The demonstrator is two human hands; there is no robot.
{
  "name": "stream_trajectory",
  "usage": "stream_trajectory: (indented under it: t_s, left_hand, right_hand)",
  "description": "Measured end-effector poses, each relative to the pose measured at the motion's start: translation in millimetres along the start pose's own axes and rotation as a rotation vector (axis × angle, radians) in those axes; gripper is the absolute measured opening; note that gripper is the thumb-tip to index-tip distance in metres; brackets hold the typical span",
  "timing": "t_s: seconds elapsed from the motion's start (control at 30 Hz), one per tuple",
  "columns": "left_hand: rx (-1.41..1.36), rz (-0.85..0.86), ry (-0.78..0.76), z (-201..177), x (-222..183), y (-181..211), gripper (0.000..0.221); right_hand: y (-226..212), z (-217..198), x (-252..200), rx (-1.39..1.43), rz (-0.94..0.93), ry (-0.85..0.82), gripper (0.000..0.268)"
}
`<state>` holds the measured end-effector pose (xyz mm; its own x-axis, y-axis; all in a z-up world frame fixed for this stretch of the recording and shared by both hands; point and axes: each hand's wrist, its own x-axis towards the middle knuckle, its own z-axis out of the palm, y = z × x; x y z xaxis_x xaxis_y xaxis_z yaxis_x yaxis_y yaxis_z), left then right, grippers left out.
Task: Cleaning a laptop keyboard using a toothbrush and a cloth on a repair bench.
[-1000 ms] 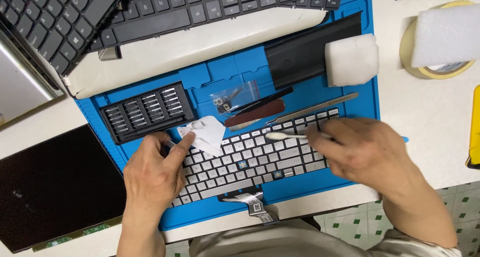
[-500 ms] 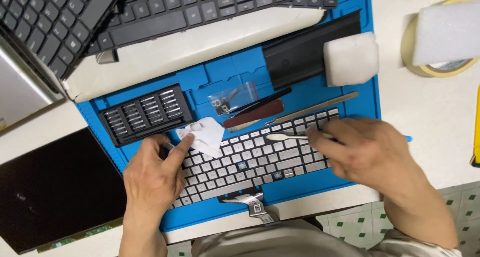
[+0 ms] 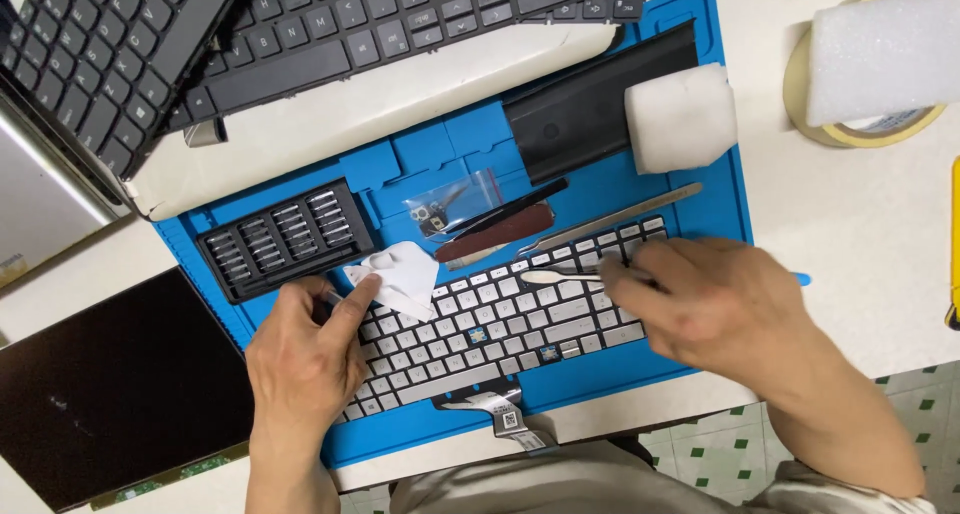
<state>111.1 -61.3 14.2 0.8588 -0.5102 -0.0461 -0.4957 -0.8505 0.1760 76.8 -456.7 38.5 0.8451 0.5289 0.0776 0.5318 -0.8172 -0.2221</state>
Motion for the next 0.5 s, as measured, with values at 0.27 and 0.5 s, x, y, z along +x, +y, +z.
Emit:
stream_trajectory:
  t_s: [0.27,0.5]
  left_hand:
    - [0.007,0.020,0.013,-1.3,2.2,0.7,0.046]
    - [-0.012,-0.004,-0.008,-3.6,1.9,2.0,0.051]
  right_hand:
    - [-2.0,4.0,-1.4,-0.018,0.020,0.027,0.043]
    - [-2.8,-2.2,0.8,-0.018,0.012,0.015,0.037]
